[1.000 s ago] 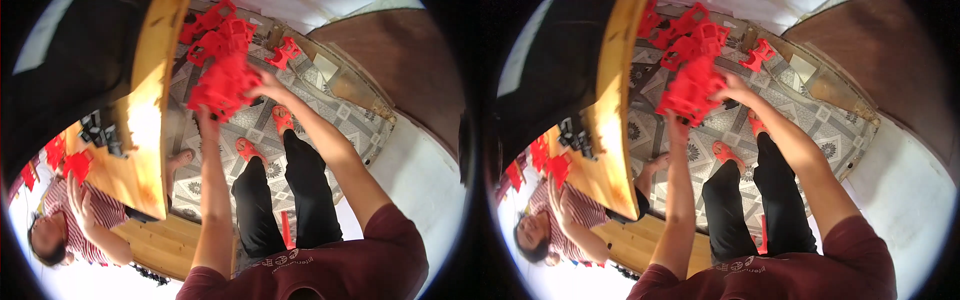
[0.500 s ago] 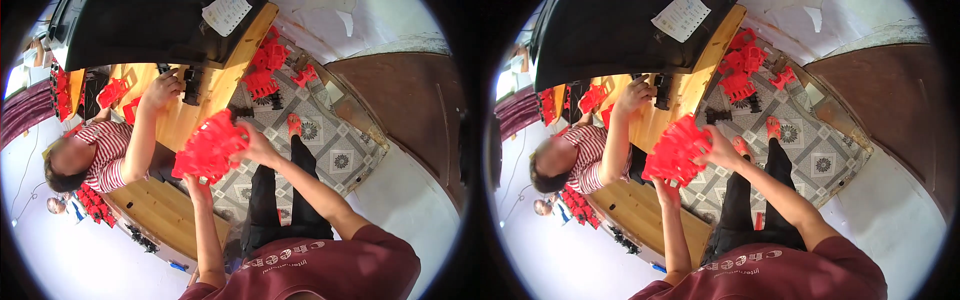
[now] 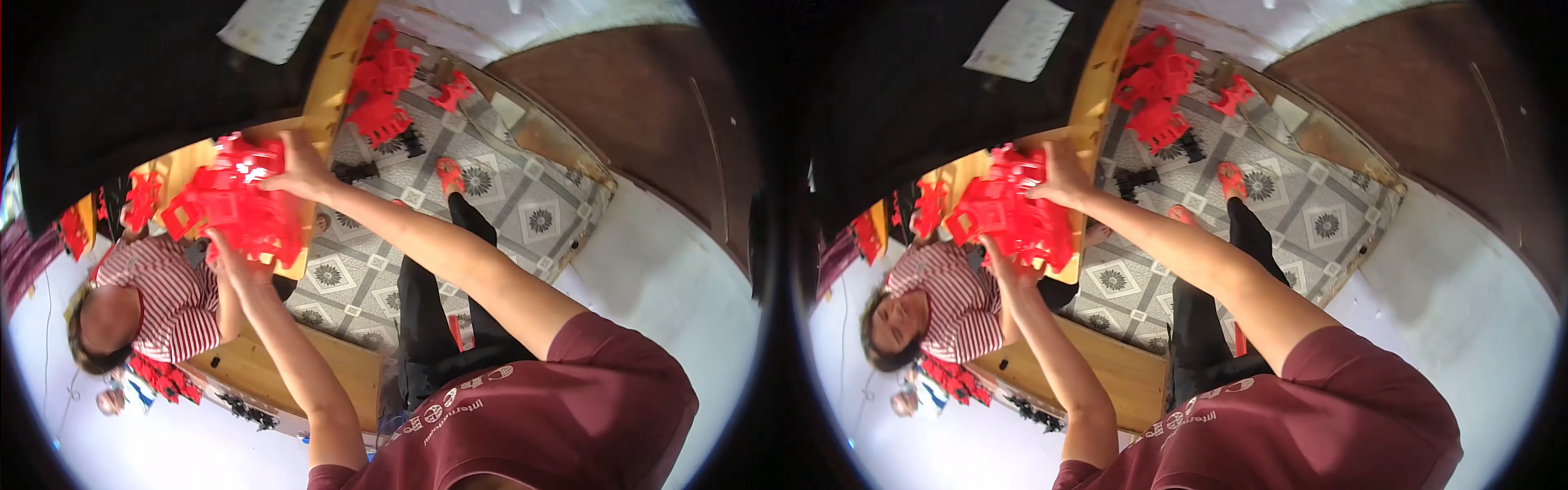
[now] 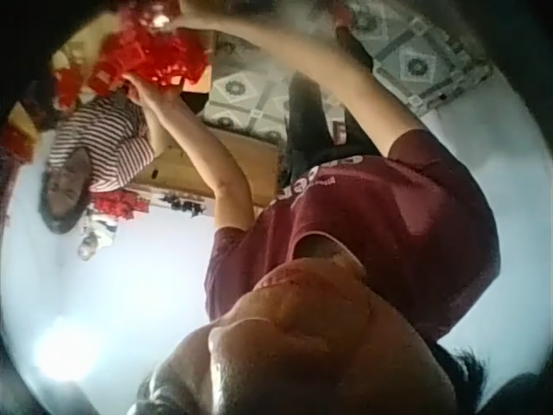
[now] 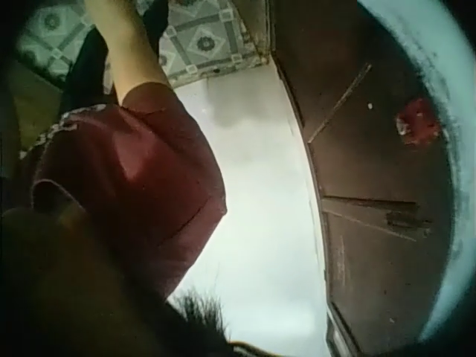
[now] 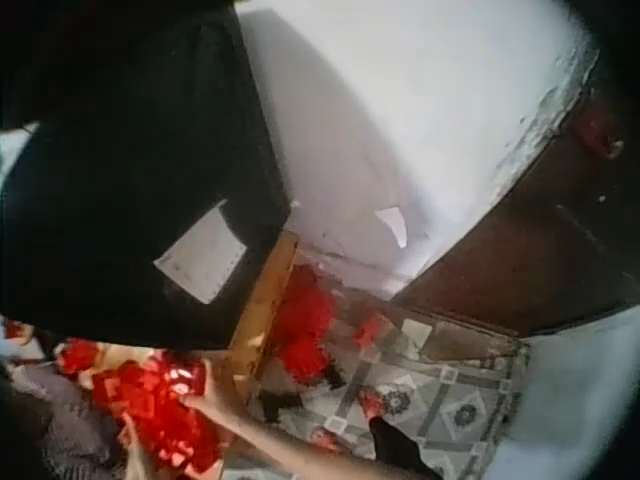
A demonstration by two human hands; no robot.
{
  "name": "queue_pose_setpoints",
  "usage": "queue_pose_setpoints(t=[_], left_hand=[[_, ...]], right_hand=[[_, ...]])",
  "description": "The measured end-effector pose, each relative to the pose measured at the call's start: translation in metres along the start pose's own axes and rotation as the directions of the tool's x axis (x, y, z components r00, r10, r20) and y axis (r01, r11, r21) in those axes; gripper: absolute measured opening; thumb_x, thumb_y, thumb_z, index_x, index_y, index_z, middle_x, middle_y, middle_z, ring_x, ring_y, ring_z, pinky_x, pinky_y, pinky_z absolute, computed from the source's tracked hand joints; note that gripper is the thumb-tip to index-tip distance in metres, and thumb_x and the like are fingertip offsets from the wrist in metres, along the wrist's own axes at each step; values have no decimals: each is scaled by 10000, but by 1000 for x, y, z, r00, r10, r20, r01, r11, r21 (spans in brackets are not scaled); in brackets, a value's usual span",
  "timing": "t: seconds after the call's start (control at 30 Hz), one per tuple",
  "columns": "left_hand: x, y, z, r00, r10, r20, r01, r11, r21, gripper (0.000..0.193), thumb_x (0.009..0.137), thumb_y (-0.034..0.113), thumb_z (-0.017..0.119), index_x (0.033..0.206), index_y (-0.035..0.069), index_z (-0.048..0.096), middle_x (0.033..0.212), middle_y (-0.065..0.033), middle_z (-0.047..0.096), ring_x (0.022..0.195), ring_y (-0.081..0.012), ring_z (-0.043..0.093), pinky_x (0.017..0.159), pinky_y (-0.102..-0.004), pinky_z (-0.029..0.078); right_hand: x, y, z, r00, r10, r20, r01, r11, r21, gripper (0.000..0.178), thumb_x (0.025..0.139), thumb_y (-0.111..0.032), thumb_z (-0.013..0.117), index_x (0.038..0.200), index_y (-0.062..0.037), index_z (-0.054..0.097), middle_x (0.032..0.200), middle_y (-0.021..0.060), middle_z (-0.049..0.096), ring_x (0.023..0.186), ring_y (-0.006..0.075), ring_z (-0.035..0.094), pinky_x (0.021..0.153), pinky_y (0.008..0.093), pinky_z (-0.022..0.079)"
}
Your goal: The person assembles small toy cars by hand at a workbench, snapping together toy car chassis, toy car cabins, and red plastic frames.
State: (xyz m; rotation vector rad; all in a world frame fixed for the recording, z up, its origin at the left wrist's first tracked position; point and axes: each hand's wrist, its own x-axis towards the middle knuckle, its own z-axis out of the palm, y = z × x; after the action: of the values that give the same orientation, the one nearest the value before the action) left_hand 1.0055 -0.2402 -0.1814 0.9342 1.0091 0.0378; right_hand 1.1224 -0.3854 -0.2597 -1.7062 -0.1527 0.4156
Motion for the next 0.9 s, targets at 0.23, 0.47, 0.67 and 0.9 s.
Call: queue_pose_setpoints(t=[0.23, 0.47, 0.67, 0.9], left_hand=[[6, 10, 32, 949, 116, -294, -94, 992, 90, 672, 917, 561, 546, 1439, 166, 391, 1374, -151, 459, 1301, -322, 422, 1013, -558, 400], [-29, -201, 129, 604, 700, 382, -695, 227, 683, 710, 929, 353, 600, 1448, -1, 268, 1425, -179, 362, 1270, -278, 441, 984, -458, 435], [227, -383, 99, 753, -643, -139, 586, 752, -302, 1226, 647, 747, 712, 1545, 183, 96, 1590, -130, 50, 1419, -431, 189, 1070, -691, 284], [377, -456, 63, 820, -246, 517, 505, 735, -452, 1132, 560, 791, 711, 1463, 209, 355, 1475, -78, 404, 1339, -412, 378, 1046, -674, 348]], right_hand=[[-16, 42, -48, 977, -192, -93, 200, 976, 87, 438, 811, -147, 729, 1204, -10, 591, 1196, 180, 570, 1022, 311, 627, 852, 351, 523], [-26, 279, -167, 896, 344, -281, -293, 933, 208, 548, 751, -275, 772, 1192, -20, 570, 1105, 179, 662, 1027, 291, 660, 882, 390, 509], [127, 416, -220, 812, 367, -453, -453, 887, -93, 1175, 629, -638, 789, 1475, -11, 268, 1380, 318, 433, 1356, 455, 341, 1119, 472, 315], [262, 410, -217, 997, -75, -8, 74, 946, 315, 752, 772, -203, 772, 1425, -82, 419, 1368, 173, 488, 1241, 303, 492, 1012, 387, 417]])
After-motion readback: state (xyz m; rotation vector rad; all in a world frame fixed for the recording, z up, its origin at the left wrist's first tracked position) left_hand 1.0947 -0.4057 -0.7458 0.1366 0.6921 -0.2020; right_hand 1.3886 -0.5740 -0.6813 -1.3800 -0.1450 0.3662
